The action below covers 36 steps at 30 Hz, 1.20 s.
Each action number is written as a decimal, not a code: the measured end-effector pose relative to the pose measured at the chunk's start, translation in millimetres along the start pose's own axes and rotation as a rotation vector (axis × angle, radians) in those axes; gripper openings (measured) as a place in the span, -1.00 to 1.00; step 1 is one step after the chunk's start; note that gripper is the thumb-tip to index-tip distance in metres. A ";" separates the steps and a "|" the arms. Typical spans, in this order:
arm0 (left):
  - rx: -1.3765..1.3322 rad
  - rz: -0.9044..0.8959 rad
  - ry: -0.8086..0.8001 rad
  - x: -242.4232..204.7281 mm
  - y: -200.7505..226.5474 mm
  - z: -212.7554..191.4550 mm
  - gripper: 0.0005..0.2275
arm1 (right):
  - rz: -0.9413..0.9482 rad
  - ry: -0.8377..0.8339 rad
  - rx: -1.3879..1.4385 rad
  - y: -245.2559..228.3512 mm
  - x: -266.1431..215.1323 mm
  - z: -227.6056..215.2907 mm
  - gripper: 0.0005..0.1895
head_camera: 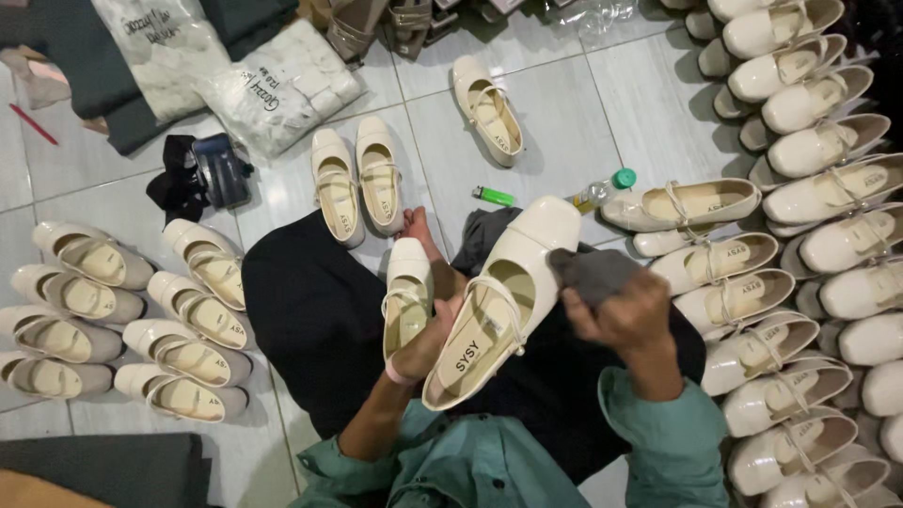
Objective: The person sits on the floor surrounded by rows of white shoes and wipes the exterior and interior of several pairs with a gray cloth. The person handles the shoes one at a time, turning them over to clean different surfaces.
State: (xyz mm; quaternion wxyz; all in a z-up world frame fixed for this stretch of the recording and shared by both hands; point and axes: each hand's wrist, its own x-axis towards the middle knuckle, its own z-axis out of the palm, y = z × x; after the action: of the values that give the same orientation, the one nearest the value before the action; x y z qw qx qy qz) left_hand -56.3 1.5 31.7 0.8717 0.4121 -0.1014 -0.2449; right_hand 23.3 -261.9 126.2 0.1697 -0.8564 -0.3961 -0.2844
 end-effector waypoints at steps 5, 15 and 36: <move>0.177 0.052 0.013 0.5 10.0 0.2 -0.06 | 0.031 0.082 -0.070 1.2 -1.8 9.3 -0.76; 0.755 0.129 0.068 1.5 42.8 34.1 -0.17 | 0.154 0.052 -0.049 4.6 9.1 10.6 -0.83; 1.528 0.254 0.419 5.1 56.3 94.7 -0.15 | 0.104 0.066 0.169 17.5 -49.0 41.5 -0.71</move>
State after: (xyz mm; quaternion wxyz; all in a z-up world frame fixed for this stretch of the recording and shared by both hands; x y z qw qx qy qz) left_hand -68.4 -34.0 135.4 0.3707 0.9177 -0.1211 0.0756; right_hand 25.8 -280.1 62.2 0.2686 -0.8486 -0.3680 -0.2687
